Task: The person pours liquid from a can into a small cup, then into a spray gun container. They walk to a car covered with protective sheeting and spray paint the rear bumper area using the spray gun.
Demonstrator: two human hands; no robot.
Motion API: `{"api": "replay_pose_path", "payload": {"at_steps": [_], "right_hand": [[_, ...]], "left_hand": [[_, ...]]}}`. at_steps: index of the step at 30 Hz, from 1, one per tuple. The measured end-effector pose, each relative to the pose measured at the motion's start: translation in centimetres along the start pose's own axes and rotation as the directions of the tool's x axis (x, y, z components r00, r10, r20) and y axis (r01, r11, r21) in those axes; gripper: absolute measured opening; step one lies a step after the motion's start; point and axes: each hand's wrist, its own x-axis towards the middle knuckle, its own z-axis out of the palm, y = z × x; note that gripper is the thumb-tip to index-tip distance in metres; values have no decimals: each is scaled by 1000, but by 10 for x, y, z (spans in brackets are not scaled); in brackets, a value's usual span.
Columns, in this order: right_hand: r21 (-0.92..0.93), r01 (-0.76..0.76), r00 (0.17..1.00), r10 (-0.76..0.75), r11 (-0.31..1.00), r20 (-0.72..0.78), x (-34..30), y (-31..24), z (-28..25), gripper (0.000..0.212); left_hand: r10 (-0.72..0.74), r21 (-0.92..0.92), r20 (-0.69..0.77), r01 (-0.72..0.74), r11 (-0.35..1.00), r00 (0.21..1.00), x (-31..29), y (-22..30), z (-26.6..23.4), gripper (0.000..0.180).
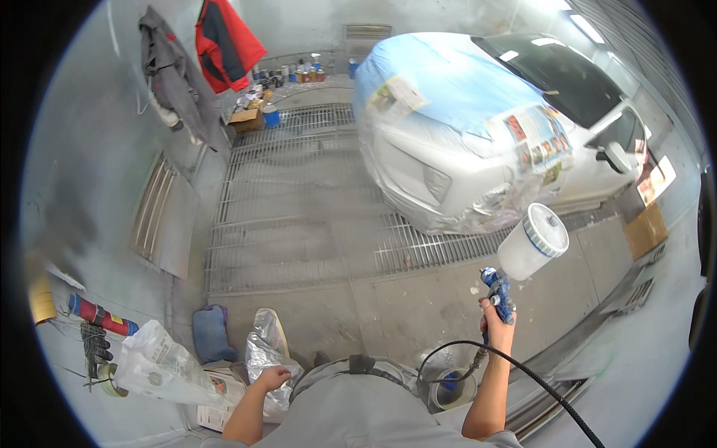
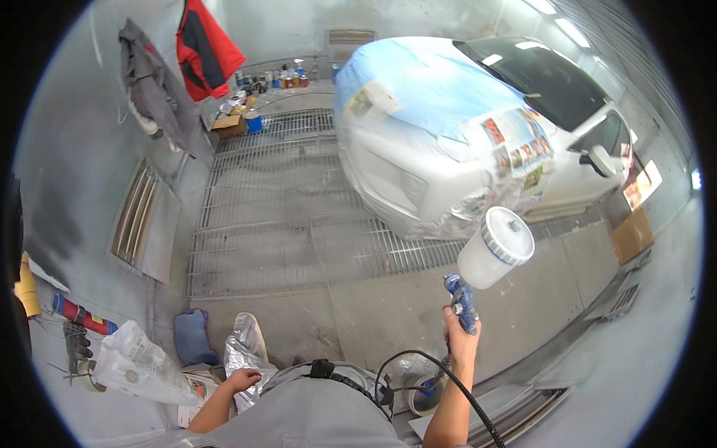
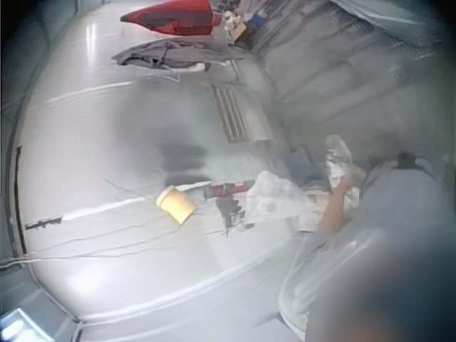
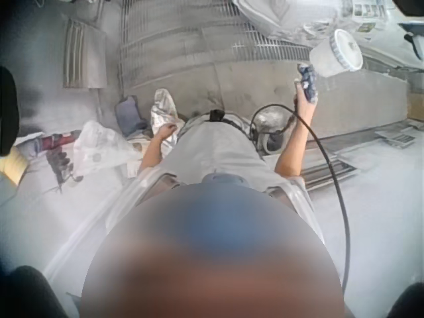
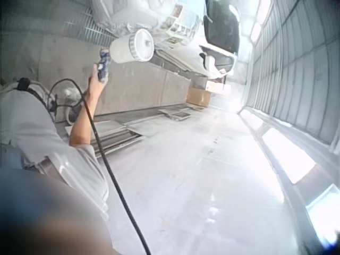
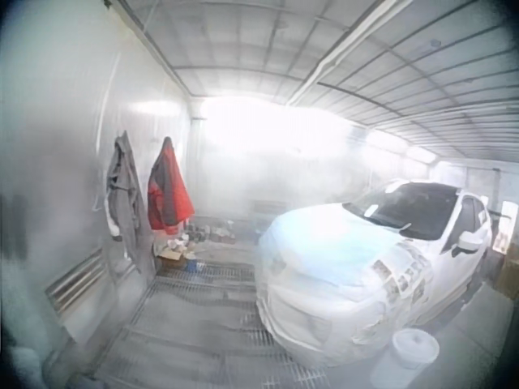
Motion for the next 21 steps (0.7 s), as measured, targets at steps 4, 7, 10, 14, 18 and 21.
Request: {"api": "replay_pose_path", "payload": {"at_steps": [4,7,10,14,18,21], "right_hand": [[292,-48,959,-38,955,281,-13,-20,95,35],[291,-59,870,-94,955,484,-11,-55,175,41],[277,-55,835,-108,959,540,-10,-106,238,50],[235,-23,845,-107,972,524,7,-150,317,62],[205,1,868,-102,979,486,37,-167,393,62],[178,-44,886,-44,983,461,78,-160,448,55]], "left_hand": [[-7,94,-6,7,996,1000,-3,-53,-39,44],[-8,118,-48,14,993,999,-8,-80,-72,43],[-40,54,-124,46,997,992,1,-87,-111,42],[-106,-80,-192,92,993,976,25,-109,-130,42],[-87,-87,-135,76,993,987,60,-126,-128,43],[-133,-81,-19,131,988,991,92,-116,-142,46]]}}
